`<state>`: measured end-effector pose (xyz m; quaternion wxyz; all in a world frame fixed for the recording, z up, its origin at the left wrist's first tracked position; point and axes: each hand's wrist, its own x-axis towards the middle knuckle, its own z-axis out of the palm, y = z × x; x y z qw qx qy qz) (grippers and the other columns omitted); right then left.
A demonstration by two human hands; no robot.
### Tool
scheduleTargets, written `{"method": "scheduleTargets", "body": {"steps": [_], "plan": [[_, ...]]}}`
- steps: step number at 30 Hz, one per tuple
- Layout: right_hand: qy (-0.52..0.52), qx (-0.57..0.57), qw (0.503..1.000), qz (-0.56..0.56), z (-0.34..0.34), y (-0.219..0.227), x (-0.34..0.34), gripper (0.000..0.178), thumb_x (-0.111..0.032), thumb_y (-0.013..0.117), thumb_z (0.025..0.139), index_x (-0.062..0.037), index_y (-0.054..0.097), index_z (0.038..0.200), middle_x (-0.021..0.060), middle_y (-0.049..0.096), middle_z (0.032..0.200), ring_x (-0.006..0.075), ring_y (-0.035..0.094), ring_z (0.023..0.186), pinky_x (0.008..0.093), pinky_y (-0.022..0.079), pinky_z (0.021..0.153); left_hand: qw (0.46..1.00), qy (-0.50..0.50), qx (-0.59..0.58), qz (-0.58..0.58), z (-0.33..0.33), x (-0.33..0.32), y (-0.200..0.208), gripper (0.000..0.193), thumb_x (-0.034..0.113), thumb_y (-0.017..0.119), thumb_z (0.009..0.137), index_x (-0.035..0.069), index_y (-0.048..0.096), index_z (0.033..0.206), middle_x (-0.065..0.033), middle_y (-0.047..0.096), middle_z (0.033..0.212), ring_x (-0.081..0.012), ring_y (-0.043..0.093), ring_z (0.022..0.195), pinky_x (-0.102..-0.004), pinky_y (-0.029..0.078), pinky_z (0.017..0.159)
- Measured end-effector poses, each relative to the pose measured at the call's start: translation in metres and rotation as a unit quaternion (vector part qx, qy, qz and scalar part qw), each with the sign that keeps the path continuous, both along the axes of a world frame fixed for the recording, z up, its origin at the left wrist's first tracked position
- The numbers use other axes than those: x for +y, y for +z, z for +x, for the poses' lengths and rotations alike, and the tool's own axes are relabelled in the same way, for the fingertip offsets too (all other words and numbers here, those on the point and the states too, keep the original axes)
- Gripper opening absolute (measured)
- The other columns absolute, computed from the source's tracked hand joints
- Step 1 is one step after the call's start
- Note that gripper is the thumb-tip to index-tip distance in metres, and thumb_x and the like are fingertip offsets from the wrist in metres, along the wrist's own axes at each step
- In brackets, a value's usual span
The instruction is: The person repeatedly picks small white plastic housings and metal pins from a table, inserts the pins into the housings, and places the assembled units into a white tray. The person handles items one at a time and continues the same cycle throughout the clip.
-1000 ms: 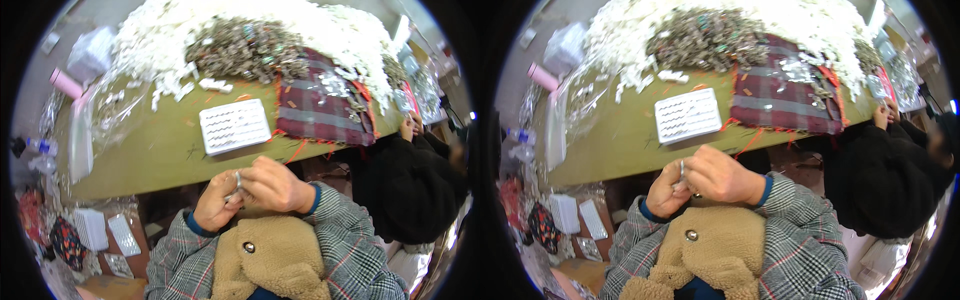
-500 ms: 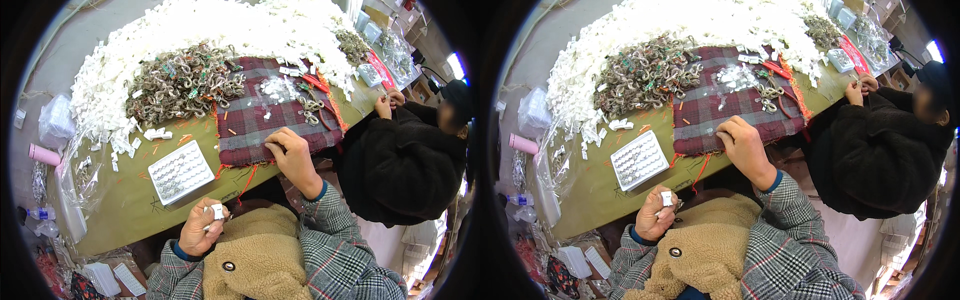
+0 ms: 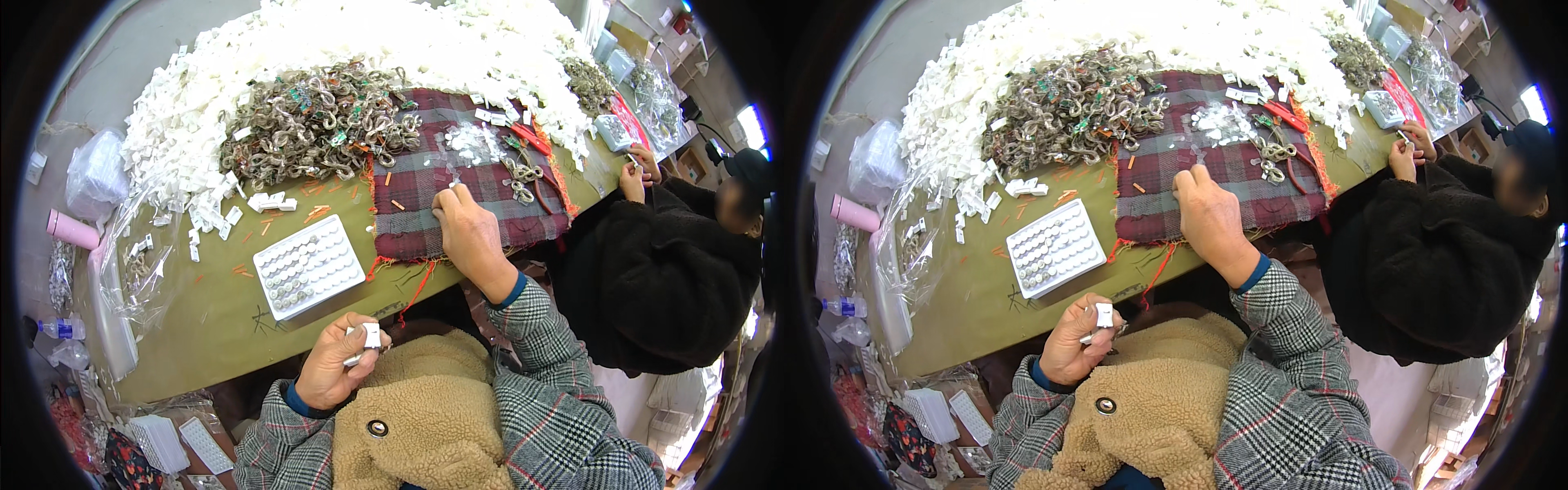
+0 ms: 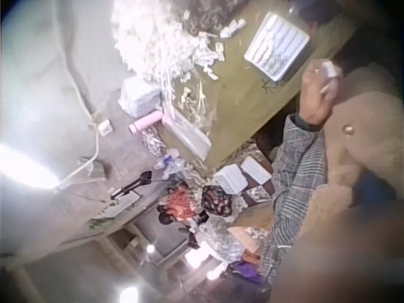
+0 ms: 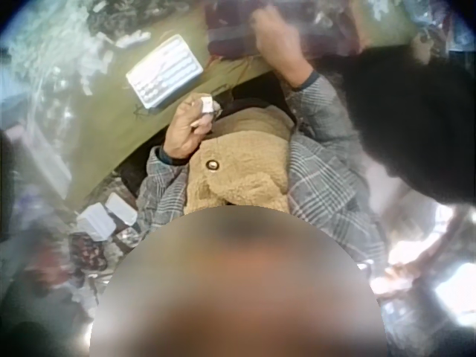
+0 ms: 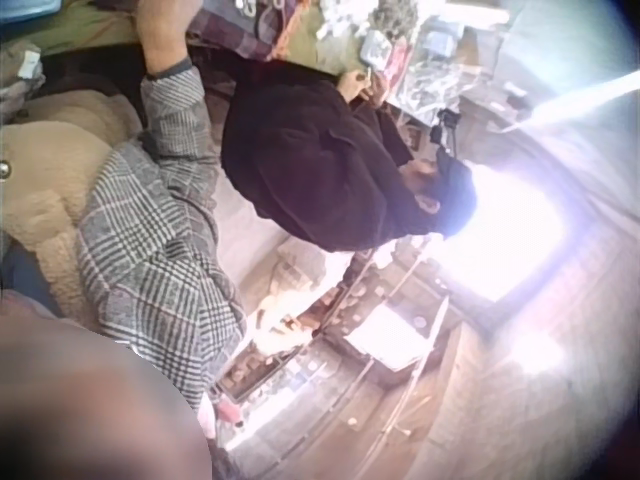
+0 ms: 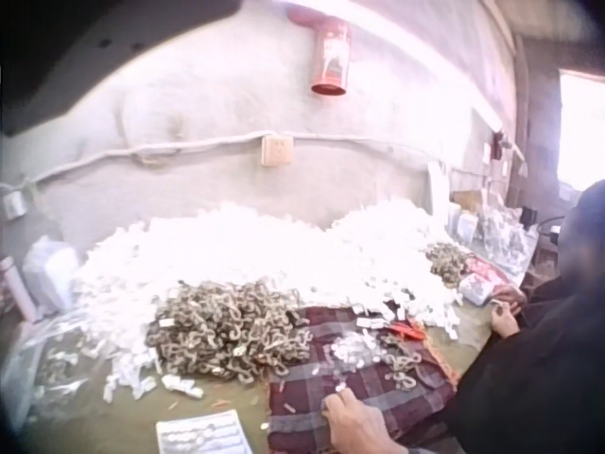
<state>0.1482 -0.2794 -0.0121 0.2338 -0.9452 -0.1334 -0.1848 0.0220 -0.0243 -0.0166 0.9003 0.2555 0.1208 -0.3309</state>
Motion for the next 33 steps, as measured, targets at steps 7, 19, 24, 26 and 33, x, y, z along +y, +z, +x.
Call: {"method": "scheduleTargets", "body": {"steps": [7, 19, 24, 26, 33], "plan": [[0.082, 0.132, 0.916, 0.369, -0.037, 0.03, 0.025, 0.007, 0.002, 0.054, 0.096, 0.0008, 0.061, 0.098, 0.0025, 0.061, 0.078, 0.006, 0.056, 0.062, 0.0212, 0.044, 0.055, 0.997, 0.063, -0.022, 0.034, -0.012, 0.01, 0.013, 0.028, 0.019, 0.059, 0.1, 0.003, 0.057, 0.123, -0.0176, 0.068, 0.105, -0.014, 0.061, 0.079, -0.0187, 0.044, 0.049], [0.435, 0.03, 0.878, 0.197, -0.094, 0.062, 0.098, 0.055, 0.005, 0.065, 0.073, -0.0034, 0.06, 0.127, 0.0077, 0.061, 0.082, 0.0254, 0.062, 0.069, 0.0367, 0.052, 0.062, 0.984, 0.121, -0.13, 0.032, -0.035, 0.032, 0.033, 0.018, 0.011, 0.059, 0.1, -0.002, 0.062, 0.112, -0.0139, 0.069, 0.094, -0.0126, 0.066, 0.069, -0.0176, 0.042, 0.043], [0.461, 0.011, 0.887, 0.036, -0.095, 0.066, 0.085, 0.046, -0.002, 0.067, 0.074, -0.0029, 0.062, 0.12, 0.0068, 0.062, 0.082, 0.0233, 0.061, 0.065, 0.0376, 0.052, 0.059, 0.972, 0.091, -0.143, 0.165, -0.034, 0.026, 0.032, 0.017, 0.01, 0.062, 0.098, -0.003, 0.064, 0.108, -0.013, 0.07, 0.09, -0.0116, 0.066, 0.067, -0.0177, 0.04, 0.042], [0.431, 0.044, 0.899, 0.065, -0.098, 0.065, 0.085, 0.039, -0.002, 0.068, 0.077, -0.0022, 0.062, 0.116, 0.0076, 0.062, 0.083, 0.0236, 0.064, 0.068, 0.0365, 0.053, 0.059, 0.964, 0.092, -0.153, 0.2, -0.032, 0.024, 0.03, 0.017, 0.009, 0.062, 0.097, -0.003, 0.065, 0.109, -0.0129, 0.07, 0.088, -0.0118, 0.066, 0.066, -0.0177, 0.04, 0.042], [0.296, 0.247, 0.872, 0.3, -0.103, 0.057, 0.093, 0.01, 0.008, 0.062, 0.09, 0.0033, 0.059, 0.098, 0.0098, 0.065, 0.082, 0.015, 0.072, 0.073, 0.0257, 0.057, 0.062, 0.978, 0.152, -0.095, 0.104, -0.028, 0.026, 0.034, 0.019, 0.006, 0.063, 0.096, -0.004, 0.064, 0.112, -0.0134, 0.069, 0.088, -0.0138, 0.065, 0.065, -0.0187, 0.041, 0.043]]}}
